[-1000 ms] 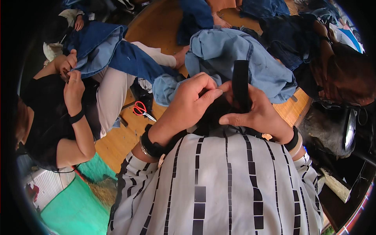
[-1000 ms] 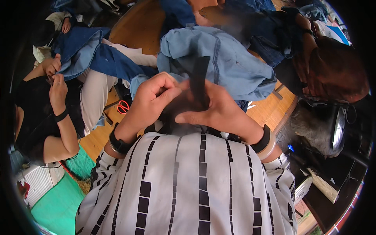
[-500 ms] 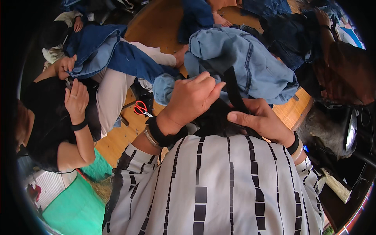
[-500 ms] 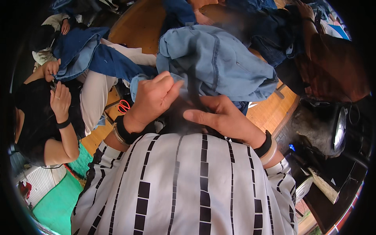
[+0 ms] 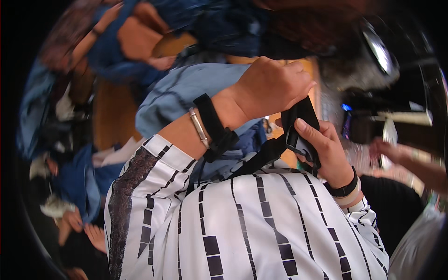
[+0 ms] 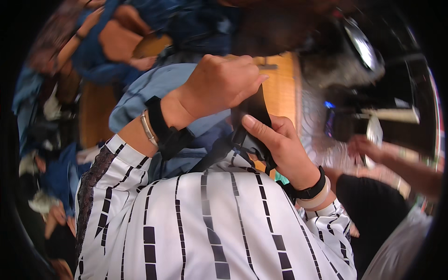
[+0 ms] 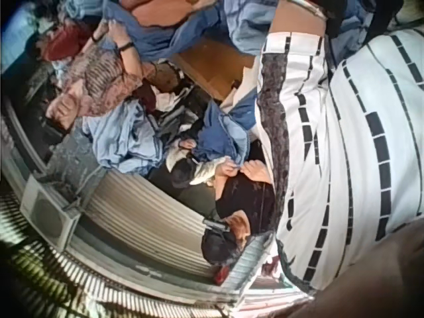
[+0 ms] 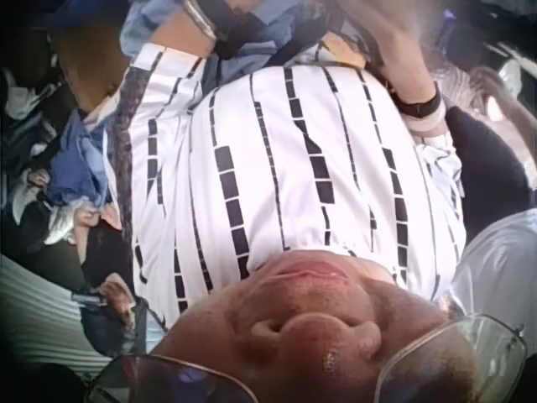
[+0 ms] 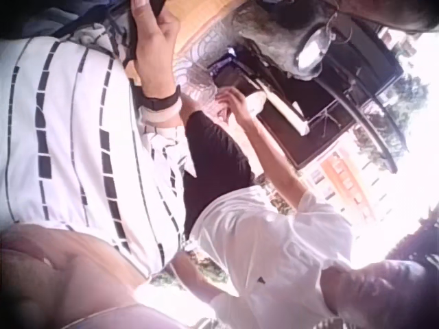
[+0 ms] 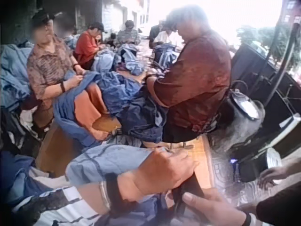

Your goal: Trimming loose threads and excess fabric from denim garments using scissors.

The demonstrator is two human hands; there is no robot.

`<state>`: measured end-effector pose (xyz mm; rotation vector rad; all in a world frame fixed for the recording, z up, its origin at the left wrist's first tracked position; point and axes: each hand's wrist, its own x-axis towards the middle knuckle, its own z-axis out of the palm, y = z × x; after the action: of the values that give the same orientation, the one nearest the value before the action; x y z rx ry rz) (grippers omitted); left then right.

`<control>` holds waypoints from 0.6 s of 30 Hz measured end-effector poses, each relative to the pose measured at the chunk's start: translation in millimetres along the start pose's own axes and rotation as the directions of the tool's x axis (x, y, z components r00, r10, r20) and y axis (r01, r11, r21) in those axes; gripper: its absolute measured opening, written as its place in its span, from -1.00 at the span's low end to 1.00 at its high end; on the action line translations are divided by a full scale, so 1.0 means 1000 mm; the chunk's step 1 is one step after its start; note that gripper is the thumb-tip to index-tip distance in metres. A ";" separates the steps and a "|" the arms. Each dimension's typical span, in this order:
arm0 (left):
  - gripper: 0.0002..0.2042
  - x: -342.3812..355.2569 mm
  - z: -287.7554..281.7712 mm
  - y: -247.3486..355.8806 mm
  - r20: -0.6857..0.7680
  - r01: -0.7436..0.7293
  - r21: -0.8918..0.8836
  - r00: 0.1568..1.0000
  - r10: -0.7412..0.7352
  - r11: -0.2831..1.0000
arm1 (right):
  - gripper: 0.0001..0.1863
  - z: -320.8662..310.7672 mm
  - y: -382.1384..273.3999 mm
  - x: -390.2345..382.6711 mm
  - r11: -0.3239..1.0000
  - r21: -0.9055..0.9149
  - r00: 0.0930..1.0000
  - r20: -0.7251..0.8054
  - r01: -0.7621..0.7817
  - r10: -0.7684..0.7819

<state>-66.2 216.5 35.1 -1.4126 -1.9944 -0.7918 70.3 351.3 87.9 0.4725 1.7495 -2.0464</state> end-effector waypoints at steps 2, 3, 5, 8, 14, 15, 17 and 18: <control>-0.84 0.006 0.039 0.004 0.094 -0.100 -0.125 0.989 0.112 0.987 | -0.69 -0.010 0.032 -0.007 0.994 0.110 0.982 -0.189 0.000 0.021; -0.84 0.004 0.051 0.006 0.078 -0.124 -0.162 0.987 0.138 0.979 | -0.69 -0.014 0.040 -0.011 0.991 0.137 0.974 -0.224 0.000 0.031; -0.82 -0.007 0.077 0.000 0.015 -0.122 -0.256 0.991 0.130 0.959 | -0.63 -0.012 0.058 -0.007 0.980 0.196 0.962 -0.268 0.009 0.045; -0.79 -0.024 0.097 -0.003 0.172 0.014 -0.360 0.984 0.052 0.933 | -0.60 -0.008 0.087 -0.002 0.947 0.303 0.923 -0.384 0.110 0.016; -0.66 -0.056 0.104 -0.002 0.645 0.398 -0.476 0.764 0.004 0.784 | -0.59 -0.001 0.136 -0.009 0.800 0.480 0.853 -0.516 0.361 -0.075; -0.66 -0.059 0.102 0.005 0.654 0.396 -0.484 0.756 0.022 0.781 | -0.59 0.003 0.143 -0.015 0.792 0.489 0.846 -0.529 0.366 -0.065; -0.66 -0.061 0.100 0.016 0.636 0.324 -0.492 0.768 0.079 0.808 | -0.59 0.009 0.152 -0.023 0.685 0.583 0.820 -0.571 0.437 -0.036; -0.66 -0.058 0.100 0.019 0.634 0.308 -0.504 0.767 0.103 0.807 | -0.58 0.012 0.157 -0.026 0.655 0.598 0.811 -0.584 0.462 -0.039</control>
<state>-42.4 259.4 -71.3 -2.1747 -2.4792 -1.1701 172.4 321.1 -30.4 1.1782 1.1922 -3.0438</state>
